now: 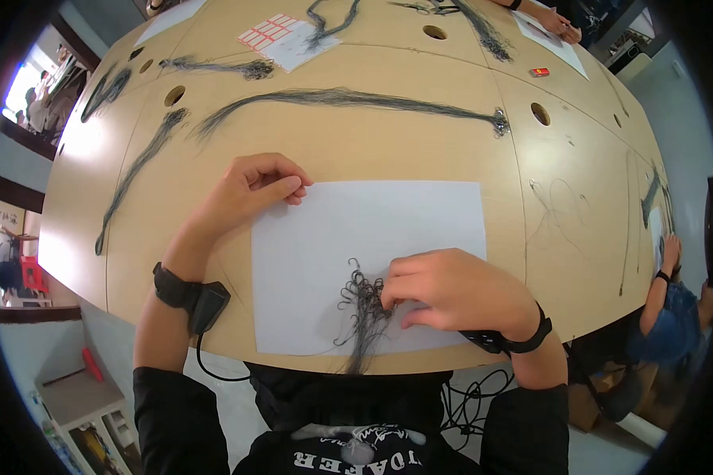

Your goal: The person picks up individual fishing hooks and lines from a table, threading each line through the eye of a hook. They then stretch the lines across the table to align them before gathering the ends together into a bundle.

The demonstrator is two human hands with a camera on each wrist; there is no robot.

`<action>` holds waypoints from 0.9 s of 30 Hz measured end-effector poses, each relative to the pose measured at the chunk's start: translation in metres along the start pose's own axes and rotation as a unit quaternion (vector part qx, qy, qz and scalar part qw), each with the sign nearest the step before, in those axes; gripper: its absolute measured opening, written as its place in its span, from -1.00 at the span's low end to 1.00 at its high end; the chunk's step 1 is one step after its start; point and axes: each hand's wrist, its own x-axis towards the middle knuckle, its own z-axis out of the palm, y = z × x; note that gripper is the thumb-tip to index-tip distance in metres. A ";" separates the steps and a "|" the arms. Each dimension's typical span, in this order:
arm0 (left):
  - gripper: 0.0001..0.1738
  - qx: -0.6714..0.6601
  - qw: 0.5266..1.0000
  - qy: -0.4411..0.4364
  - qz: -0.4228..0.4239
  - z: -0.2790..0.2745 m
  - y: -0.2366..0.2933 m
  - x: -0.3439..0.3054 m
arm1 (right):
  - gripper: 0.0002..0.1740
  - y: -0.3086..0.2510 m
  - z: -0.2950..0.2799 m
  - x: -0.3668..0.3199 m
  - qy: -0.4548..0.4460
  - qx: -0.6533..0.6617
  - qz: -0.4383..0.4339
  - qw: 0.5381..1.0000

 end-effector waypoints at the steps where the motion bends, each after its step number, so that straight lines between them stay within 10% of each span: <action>1: -0.86 -0.002 1.000 -0.001 -0.006 0.000 0.000 0.000 | -0.81 0.001 0.001 0.000 -0.001 0.000 -0.003 1.000; 27: -0.78 0.000 1.000 0.007 0.010 0.003 -0.001 -0.002 | -0.86 0.012 0.006 0.001 0.026 0.012 -0.013 1.000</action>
